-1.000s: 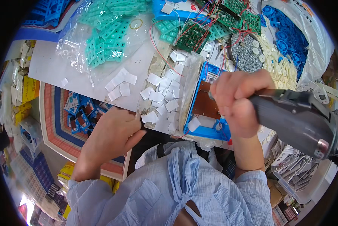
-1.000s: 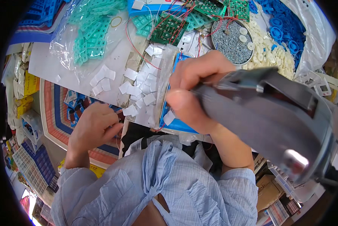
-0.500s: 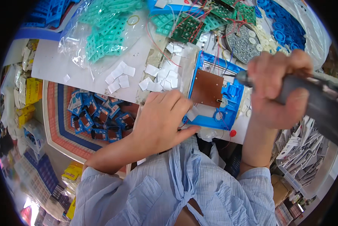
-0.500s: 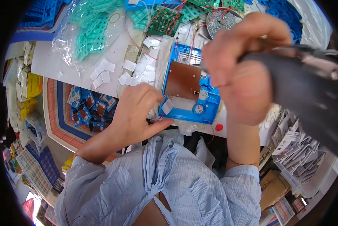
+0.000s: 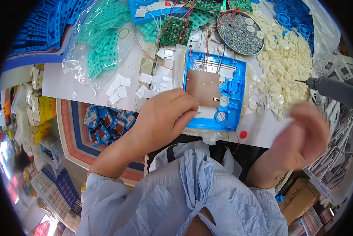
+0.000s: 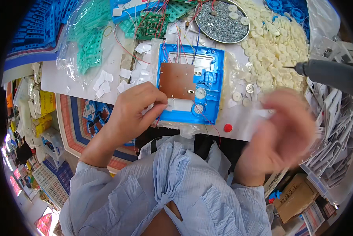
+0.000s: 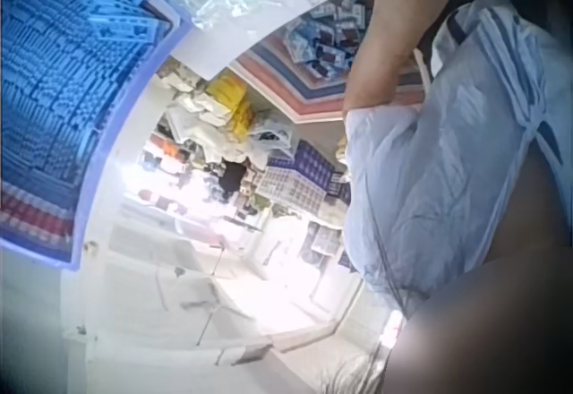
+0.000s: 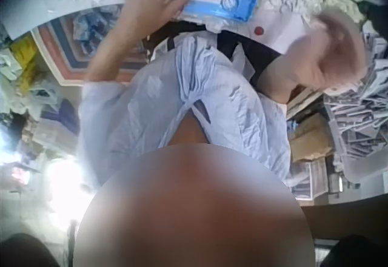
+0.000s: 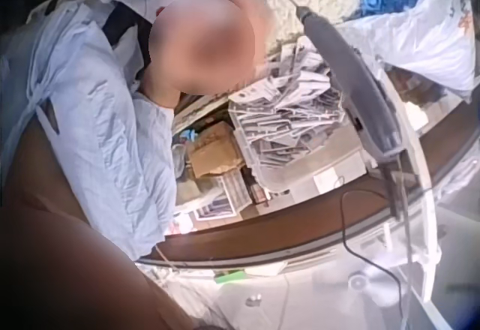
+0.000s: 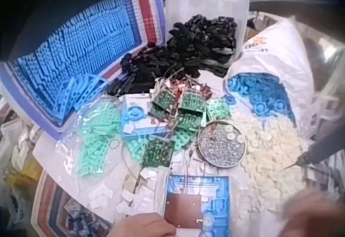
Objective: Assembling electronic components into a blue plastic casing and securing them with an electric screwdriver.
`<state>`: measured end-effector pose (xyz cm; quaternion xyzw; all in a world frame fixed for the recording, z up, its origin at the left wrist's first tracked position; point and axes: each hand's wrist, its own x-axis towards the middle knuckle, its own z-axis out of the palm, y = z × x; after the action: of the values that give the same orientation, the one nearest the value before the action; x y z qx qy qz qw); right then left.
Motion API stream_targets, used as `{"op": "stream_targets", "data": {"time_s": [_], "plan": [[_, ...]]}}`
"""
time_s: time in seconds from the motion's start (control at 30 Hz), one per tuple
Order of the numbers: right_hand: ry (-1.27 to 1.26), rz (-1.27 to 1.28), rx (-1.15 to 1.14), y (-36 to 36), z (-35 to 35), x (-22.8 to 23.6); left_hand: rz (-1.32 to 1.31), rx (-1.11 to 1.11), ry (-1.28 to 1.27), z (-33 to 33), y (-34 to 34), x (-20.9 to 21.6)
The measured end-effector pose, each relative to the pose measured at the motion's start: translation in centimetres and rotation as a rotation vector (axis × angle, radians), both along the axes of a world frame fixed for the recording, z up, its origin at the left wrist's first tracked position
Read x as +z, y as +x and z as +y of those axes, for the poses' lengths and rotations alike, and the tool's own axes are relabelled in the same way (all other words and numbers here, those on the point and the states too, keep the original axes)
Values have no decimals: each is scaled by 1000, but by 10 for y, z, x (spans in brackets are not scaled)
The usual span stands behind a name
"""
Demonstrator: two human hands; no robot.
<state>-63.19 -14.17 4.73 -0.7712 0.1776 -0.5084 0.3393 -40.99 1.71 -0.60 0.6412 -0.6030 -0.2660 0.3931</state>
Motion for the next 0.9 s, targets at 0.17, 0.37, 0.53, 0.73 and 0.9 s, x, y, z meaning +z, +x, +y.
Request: {"op": "stream_targets", "data": {"time_s": [0.17,0.37,0.53,0.73,0.9], "plan": [[559,532,356,36,5,-43,-38,-69,-3,-14,0,-1],[364,699,533,49,-8,-45,-4,-39,56,-17,1,2],[183,705,543,53,0,-51,126,25,128,-9,0,1],[168,854,558,54,6,-58,553,244,278,6,-14,1],[31,793,501,47,15,-55,242,239,289,18,-17,-4]]}}
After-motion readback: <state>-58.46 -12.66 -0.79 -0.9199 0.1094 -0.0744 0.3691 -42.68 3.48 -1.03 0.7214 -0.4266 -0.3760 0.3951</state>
